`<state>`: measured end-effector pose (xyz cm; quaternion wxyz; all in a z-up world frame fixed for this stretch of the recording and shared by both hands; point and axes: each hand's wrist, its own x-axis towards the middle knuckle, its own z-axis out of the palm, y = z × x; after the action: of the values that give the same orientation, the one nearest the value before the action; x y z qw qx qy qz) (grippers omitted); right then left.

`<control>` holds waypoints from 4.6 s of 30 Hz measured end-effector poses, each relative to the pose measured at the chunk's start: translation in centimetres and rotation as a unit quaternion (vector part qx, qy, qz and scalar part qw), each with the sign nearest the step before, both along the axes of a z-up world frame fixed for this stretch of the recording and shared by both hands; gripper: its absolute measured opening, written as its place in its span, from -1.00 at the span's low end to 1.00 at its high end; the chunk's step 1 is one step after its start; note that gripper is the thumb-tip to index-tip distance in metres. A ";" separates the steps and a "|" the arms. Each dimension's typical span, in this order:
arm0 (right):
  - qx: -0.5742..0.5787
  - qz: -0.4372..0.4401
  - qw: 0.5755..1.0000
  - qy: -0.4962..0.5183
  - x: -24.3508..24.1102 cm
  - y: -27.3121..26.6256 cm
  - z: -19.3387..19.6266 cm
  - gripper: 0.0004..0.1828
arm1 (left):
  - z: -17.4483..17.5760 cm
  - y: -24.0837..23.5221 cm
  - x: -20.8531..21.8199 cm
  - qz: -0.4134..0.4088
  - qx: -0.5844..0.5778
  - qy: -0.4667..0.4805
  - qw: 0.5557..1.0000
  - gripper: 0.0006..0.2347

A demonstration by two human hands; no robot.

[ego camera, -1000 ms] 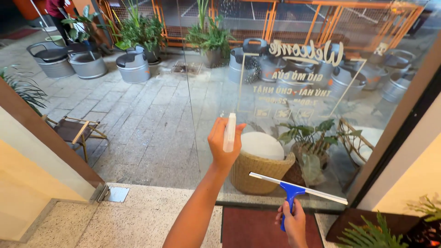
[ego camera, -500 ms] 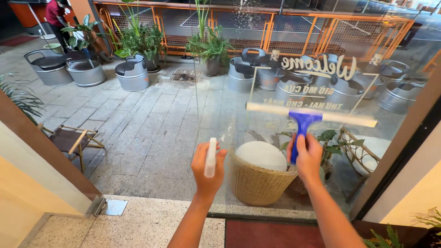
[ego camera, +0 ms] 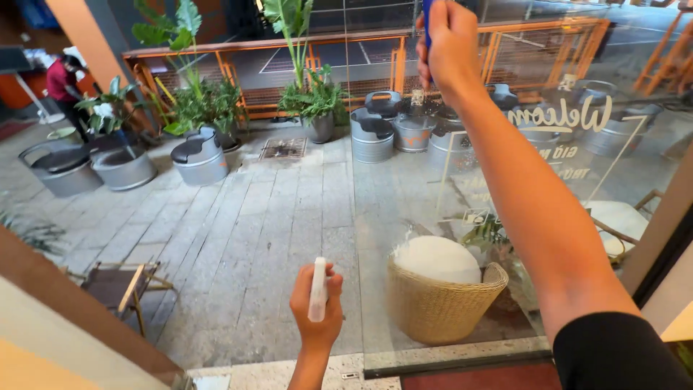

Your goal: Cleaning glass doors and panels using a spray bottle and a squeegee.

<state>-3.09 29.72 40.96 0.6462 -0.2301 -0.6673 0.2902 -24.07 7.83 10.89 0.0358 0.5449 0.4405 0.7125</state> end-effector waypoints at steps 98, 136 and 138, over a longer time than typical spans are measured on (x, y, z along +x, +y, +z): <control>-0.180 -0.183 0.961 -0.101 4.7 -0.1 -135.5 -0.45 | -81.0 4.4 3.7 -0.080 -0.296 -0.004 0.952 -0.56; -0.626 -0.213 0.748 -0.062 14.9 -17.4 -128.0 -0.61 | -71.9 4.7 6.6 -0.182 -0.372 -0.014 0.910 -0.76; -0.573 -0.249 0.776 -0.089 15.1 -17.2 -122.1 -0.61 | -66.5 5.0 6.7 -0.213 -0.386 -0.033 0.897 -0.77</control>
<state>11.98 12.57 -81.18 0.3824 -0.7408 -0.3517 0.4257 -17.33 12.84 -55.62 0.4084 0.5455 0.5529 0.4795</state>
